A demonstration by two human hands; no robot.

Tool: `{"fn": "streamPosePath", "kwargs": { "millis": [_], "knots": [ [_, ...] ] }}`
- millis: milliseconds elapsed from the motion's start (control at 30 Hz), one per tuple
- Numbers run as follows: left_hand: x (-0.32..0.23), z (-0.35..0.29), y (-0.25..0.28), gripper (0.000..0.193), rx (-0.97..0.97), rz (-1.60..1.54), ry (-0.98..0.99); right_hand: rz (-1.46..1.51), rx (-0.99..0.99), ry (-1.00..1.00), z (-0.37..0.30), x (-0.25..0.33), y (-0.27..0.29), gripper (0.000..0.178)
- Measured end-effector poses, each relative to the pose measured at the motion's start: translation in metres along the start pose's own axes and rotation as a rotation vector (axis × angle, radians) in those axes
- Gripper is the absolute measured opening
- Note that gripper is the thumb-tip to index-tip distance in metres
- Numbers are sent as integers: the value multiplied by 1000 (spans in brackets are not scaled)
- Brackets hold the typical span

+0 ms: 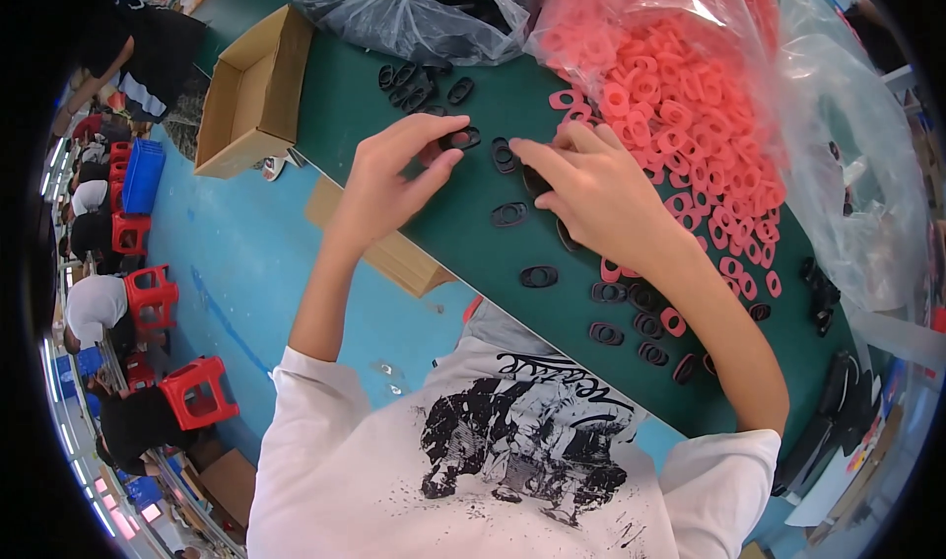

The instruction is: The person assembles small pink and black plastic components by hand at a workbench.

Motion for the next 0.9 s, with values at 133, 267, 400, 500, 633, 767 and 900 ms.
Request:
{"fn": "streamPosePath", "kwargs": {
  "millis": [133,267,400,500,633,767,900],
  "knots": [
    [2,1,-1,26,5,-23,24,18,6,10,-11,2,-1,50],
    [-2,19,-3,21,14,-48,51,93,17,-45,-6,-4,20,50],
    [3,36,-30,15,168,-244,113,190,-158,-165,-27,-33,70,38],
    [6,46,-48,15,306,-324,220,239,-130,-370,-44,-47,66,26],
    [3,60,-63,17,372,-79,31,209,-193,-296,-54,-41,58,23],
    [0,64,-74,16,418,-21,82,89,-217,-210,-61,-37,67,24],
    [-10,65,-75,12,446,12,-83,91,-219,-330,-89,-47,82,23]
  ]
}}
Point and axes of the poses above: each hand's wrist, its own z-axis towards the middle knuckle, its own y-axis out of the back of the hand, x = y × z, the point moved 8 cm from there along z, towards the middle knuckle, and after that the axes turned 3 degrees about -y, right-handed, at the moved point
